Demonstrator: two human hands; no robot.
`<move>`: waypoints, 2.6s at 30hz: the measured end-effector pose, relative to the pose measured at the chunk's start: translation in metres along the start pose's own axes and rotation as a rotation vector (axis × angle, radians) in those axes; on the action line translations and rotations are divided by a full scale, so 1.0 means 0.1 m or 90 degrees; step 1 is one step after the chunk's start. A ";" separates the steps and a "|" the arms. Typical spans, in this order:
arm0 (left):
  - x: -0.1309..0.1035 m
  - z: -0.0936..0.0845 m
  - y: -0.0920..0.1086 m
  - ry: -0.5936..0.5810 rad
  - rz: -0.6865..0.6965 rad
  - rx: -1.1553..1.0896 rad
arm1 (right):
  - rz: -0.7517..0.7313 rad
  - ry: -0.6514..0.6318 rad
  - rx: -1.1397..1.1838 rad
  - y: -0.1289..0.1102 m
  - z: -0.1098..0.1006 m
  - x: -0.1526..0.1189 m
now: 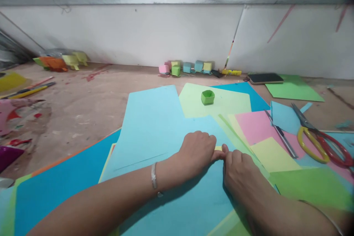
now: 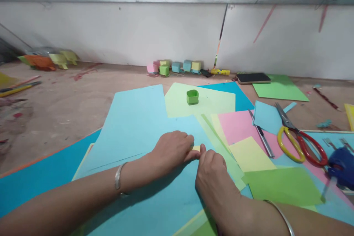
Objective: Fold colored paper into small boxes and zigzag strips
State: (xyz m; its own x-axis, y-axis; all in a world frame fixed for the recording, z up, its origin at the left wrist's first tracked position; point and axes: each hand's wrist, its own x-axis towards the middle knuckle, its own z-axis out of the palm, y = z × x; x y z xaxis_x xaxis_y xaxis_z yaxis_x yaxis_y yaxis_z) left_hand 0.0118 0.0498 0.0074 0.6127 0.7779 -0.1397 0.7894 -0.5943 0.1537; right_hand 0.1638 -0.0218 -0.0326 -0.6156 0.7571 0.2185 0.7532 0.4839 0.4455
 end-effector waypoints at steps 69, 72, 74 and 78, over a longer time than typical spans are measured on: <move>-0.19 -0.17 -0.49 0.200 -0.137 -0.261 | 0.038 -0.199 0.466 0.63 -0.11 0.52; -0.19 -0.17 -0.48 0.220 -0.072 -0.434 | 0.004 -0.077 0.480 0.63 -0.07 0.49; -0.19 -0.15 -0.45 0.112 -0.035 -0.567 | -0.008 0.008 0.478 0.61 -0.05 0.46; -0.22 -0.12 -0.40 -0.065 0.003 -0.757 | -0.004 0.132 0.450 0.60 -0.01 0.43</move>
State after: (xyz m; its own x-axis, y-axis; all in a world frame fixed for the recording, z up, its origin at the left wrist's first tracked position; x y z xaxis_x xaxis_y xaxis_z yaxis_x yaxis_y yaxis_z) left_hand -0.0339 0.0589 0.0165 0.6581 0.7243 -0.2057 0.2917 0.0066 0.9565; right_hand 0.1821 0.0397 0.0050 -0.5985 0.6887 0.4092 0.6761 0.7082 -0.2032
